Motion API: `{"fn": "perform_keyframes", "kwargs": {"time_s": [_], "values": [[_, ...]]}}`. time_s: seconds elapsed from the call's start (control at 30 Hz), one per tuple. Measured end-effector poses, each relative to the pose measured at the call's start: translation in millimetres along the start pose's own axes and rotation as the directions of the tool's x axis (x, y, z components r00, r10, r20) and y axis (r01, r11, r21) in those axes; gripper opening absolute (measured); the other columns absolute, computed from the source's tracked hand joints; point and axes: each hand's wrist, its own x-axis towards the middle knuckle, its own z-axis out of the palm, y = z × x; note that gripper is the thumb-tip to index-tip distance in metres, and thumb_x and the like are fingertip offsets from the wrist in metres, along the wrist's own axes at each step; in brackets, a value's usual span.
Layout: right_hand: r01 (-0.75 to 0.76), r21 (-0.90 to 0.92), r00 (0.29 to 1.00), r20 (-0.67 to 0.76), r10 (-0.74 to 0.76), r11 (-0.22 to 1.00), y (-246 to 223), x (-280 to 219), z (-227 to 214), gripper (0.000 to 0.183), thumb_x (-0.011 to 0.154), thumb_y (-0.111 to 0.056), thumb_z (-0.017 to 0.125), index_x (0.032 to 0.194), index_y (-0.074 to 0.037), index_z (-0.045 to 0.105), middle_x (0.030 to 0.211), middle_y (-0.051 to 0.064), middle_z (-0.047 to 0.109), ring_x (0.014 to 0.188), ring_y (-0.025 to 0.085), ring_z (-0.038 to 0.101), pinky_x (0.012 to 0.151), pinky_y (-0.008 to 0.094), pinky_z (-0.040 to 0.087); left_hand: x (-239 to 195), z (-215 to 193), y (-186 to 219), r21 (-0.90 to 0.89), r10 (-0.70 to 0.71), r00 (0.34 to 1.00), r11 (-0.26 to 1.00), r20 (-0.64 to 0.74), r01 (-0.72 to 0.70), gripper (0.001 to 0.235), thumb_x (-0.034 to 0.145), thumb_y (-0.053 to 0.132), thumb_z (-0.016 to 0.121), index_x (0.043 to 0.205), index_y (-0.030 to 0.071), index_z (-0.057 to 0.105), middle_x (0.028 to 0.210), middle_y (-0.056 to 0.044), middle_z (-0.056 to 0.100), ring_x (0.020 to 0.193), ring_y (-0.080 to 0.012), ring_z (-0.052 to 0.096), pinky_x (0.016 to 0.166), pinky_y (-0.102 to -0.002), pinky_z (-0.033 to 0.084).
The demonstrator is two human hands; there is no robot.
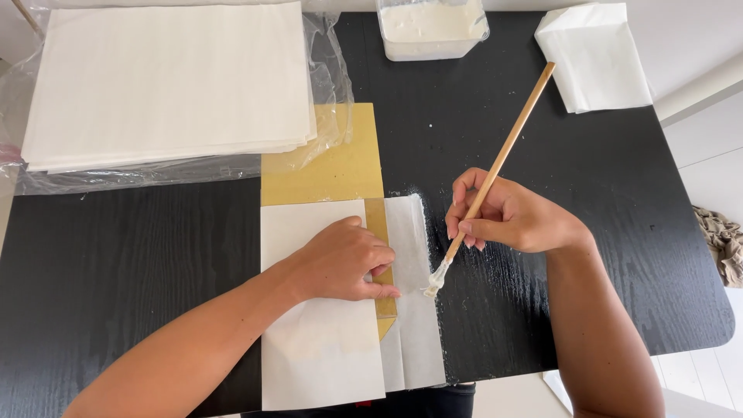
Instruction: The person places a sheet of white paper onto a yellow board on a black table. They then use a brush to apply a white adhesive along the edge of the paper and press it down to secure it.
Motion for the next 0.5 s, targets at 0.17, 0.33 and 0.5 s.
{"fn": "perform_keyframes", "kwargs": {"time_s": [0.17, 0.33, 0.5], "values": [[-0.036, -0.06, 0.999, -0.015, 0.035, 0.998, -3.7, 0.5, 3.7, 0.027, 0.082, 0.011, 0.06, 0.109, 0.009, 0.057, 0.079, 0.022, 0.072, 0.064, 0.021, 0.07, 0.055, 0.032, 0.063, 1.5, -0.6, -2.2, -0.006, 0.001, 1.0, 1.0, 0.002, -0.001, 0.041, 0.092, 0.048, 0.071, 0.068, 0.018, 0.06, 0.054, 0.0, 0.056, 0.055, -0.0149, 0.057, 0.065, -0.031, 0.043], [-0.009, -0.086, 0.999, -0.046, 0.005, 0.996, -6.2, -0.6, 3.8, 0.025, 0.083, 0.012, 0.059, 0.108, 0.008, 0.057, 0.079, 0.021, 0.07, 0.066, 0.02, 0.069, 0.057, 0.031, 0.062, 0.9, 1.8, -2.4, -0.018, -0.002, 1.0, 1.0, 0.003, 0.002, 0.04, 0.092, 0.048, 0.071, 0.068, 0.018, 0.06, 0.054, 0.0, 0.056, 0.055, -0.0148, 0.057, 0.065, -0.032, 0.043], [0.064, -0.1, 0.99, -0.12, -0.076, 0.993, -2.9, -5.0, -6.3, 0.022, 0.088, 0.012, 0.055, 0.109, 0.005, 0.053, 0.085, 0.02, 0.07, 0.071, 0.02, 0.067, 0.061, 0.031, 0.06, 0.3, -1.5, -0.4, -0.026, -0.012, 1.0, 1.0, 0.007, 0.012, 0.037, 0.092, 0.046, 0.072, 0.07, 0.016, 0.063, 0.056, -0.001, 0.058, 0.058, -0.0161, 0.059, 0.065, -0.032, 0.043]]}}
